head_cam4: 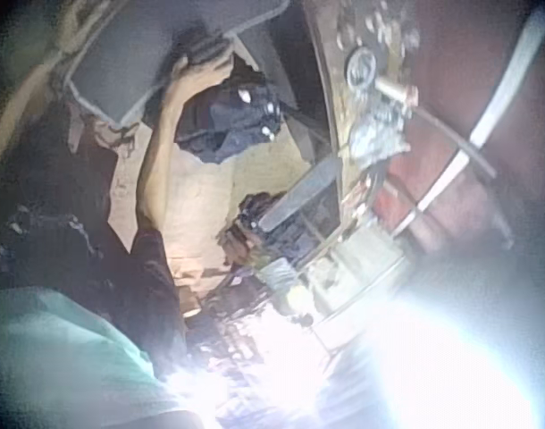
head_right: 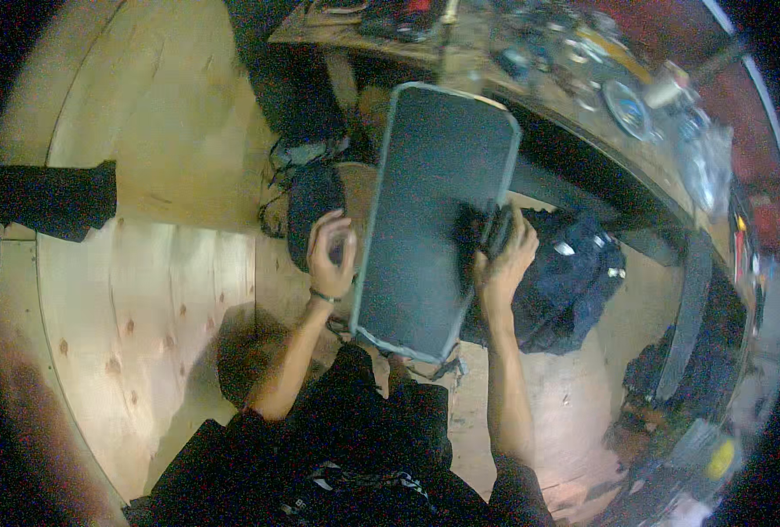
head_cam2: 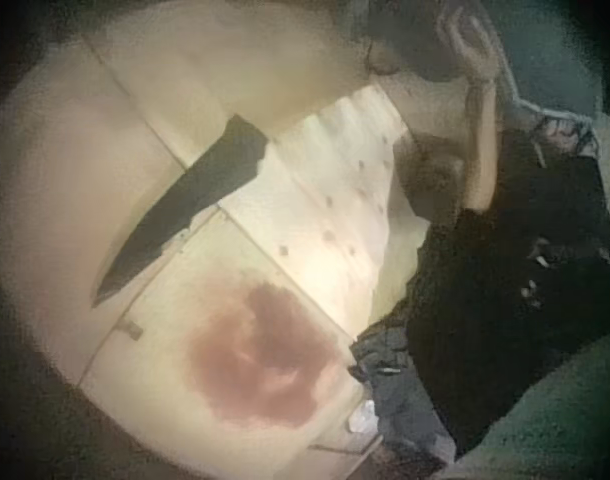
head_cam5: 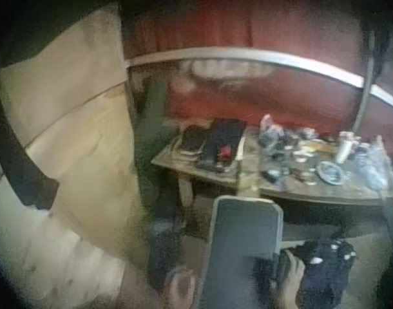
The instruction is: The person irons a pair of dark blue shorts on a small ironing board. They repeatedly smooth the fabric, flip the shorts, and press different sections with a handheld iron. The person handles the shorts one at a time and places them aside after ironing.
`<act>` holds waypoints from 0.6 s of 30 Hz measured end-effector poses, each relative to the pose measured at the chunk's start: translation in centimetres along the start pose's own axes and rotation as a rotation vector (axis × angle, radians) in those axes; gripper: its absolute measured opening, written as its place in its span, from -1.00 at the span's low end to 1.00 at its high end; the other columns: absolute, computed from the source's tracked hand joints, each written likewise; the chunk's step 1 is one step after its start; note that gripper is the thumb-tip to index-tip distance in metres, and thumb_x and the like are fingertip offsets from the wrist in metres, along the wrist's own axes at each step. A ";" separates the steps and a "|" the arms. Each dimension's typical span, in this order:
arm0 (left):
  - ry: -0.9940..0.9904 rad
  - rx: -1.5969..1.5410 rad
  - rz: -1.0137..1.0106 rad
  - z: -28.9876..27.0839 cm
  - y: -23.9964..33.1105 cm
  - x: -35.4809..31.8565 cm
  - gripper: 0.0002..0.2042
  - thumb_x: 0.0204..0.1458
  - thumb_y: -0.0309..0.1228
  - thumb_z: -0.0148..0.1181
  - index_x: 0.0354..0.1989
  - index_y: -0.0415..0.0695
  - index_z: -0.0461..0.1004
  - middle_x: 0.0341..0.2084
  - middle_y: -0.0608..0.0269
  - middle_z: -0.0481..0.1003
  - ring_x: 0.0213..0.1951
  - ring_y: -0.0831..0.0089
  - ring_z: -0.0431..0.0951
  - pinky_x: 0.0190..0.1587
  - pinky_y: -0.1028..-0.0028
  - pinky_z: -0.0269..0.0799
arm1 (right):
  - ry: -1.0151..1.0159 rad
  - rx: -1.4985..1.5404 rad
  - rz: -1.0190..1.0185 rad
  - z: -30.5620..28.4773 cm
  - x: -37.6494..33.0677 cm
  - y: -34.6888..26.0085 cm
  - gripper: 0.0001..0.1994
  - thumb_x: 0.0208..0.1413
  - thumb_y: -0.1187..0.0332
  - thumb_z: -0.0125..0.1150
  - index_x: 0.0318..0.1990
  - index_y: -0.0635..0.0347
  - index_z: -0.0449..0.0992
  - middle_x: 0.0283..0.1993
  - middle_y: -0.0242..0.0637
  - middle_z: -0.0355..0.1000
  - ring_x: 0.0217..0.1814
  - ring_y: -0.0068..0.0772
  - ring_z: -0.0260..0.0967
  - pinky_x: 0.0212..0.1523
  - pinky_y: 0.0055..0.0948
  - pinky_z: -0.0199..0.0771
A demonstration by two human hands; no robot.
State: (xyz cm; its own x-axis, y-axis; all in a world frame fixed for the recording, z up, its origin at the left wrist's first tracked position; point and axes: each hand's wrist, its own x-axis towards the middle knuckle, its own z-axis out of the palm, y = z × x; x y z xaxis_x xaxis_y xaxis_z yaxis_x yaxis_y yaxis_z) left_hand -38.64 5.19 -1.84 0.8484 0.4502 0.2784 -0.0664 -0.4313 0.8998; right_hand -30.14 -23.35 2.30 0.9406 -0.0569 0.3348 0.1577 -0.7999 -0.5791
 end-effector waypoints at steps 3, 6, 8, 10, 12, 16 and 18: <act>-0.108 0.018 -0.235 -0.7 -9.3 5.8 -0.70 0.34 -0.29 0.29 0.13 -0.19 0.55 0.06 0.02 0.62 0.09 0.07 0.66 0.13 0.18 0.58 | -0.151 -0.151 -0.113 4.4 1.2 -5.9 -0.09 -0.19 0.48 0.55 0.47 0.10 0.37 0.30 0.13 0.35 0.35 0.27 0.30 0.44 0.14 0.23; -0.312 0.429 -0.319 0.6 -20.3 10.5 -0.61 0.31 -0.29 0.29 0.25 -0.14 0.49 0.25 0.01 0.54 0.23 0.02 0.58 0.28 0.12 0.50 | -0.162 -0.201 -0.072 6.2 1.1 -7.5 -0.12 -0.17 0.48 0.51 0.46 0.09 0.38 0.31 0.08 0.34 0.37 0.25 0.28 0.43 0.14 0.21; -0.401 0.834 -0.259 1.5 -27.2 12.6 -0.53 0.30 -0.30 0.26 0.35 -0.13 0.43 0.33 0.00 0.46 0.29 0.01 0.51 0.39 -0.02 0.34 | -0.169 -0.245 -0.099 6.6 1.0 -7.1 -0.18 -0.09 0.40 0.46 0.45 0.12 0.38 0.29 0.08 0.35 0.36 0.25 0.26 0.41 0.13 0.21; -0.410 1.045 -0.187 2.0 -33.0 14.8 -0.52 0.36 -0.34 0.15 0.44 -0.08 0.37 0.40 -0.02 0.41 0.40 0.04 0.43 0.52 -0.14 0.12 | -0.170 -0.260 -0.122 6.7 0.9 -6.2 -0.18 -0.06 0.37 0.42 0.47 0.14 0.36 0.30 0.09 0.35 0.35 0.25 0.27 0.40 0.12 0.21; -0.468 1.138 -0.169 1.9 -36.7 16.8 -0.54 0.39 -0.37 0.06 0.46 -0.06 0.37 0.41 -0.05 0.41 0.42 0.05 0.42 0.58 -0.21 -0.04 | -0.187 -0.238 -0.120 6.6 0.8 -5.5 -0.18 -0.04 0.35 0.40 0.48 0.16 0.34 0.31 0.09 0.34 0.35 0.25 0.26 0.39 0.12 0.20; -0.931 1.187 -0.325 0.9 -37.6 18.6 -0.56 0.41 -0.33 0.02 0.44 -0.06 0.38 0.35 -0.12 0.47 0.29 -0.01 0.57 0.60 -0.24 -0.15 | -0.166 -0.229 -0.130 6.7 0.6 -5.1 -0.17 -0.05 0.28 0.41 0.48 0.17 0.34 0.31 0.09 0.36 0.34 0.24 0.29 0.39 0.12 0.20; -1.004 1.085 -0.245 0.2 -34.8 17.3 -0.56 0.41 -0.18 0.08 0.39 -0.03 0.40 0.15 -0.15 0.62 0.10 -0.18 0.67 0.54 -0.20 0.08 | -0.186 -0.260 -0.095 6.7 0.4 -5.3 -0.16 -0.04 0.21 0.44 0.48 0.16 0.34 0.30 0.09 0.37 0.34 0.22 0.30 0.39 0.12 0.22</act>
State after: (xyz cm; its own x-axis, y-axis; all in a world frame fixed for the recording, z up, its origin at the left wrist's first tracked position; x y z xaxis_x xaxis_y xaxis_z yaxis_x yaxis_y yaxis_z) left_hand -21.54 27.79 -28.42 0.8078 0.0795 -0.5840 0.1570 -0.9841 0.0831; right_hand -28.55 -15.18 0.54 0.9679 0.1166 0.2228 0.1883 -0.9234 -0.3345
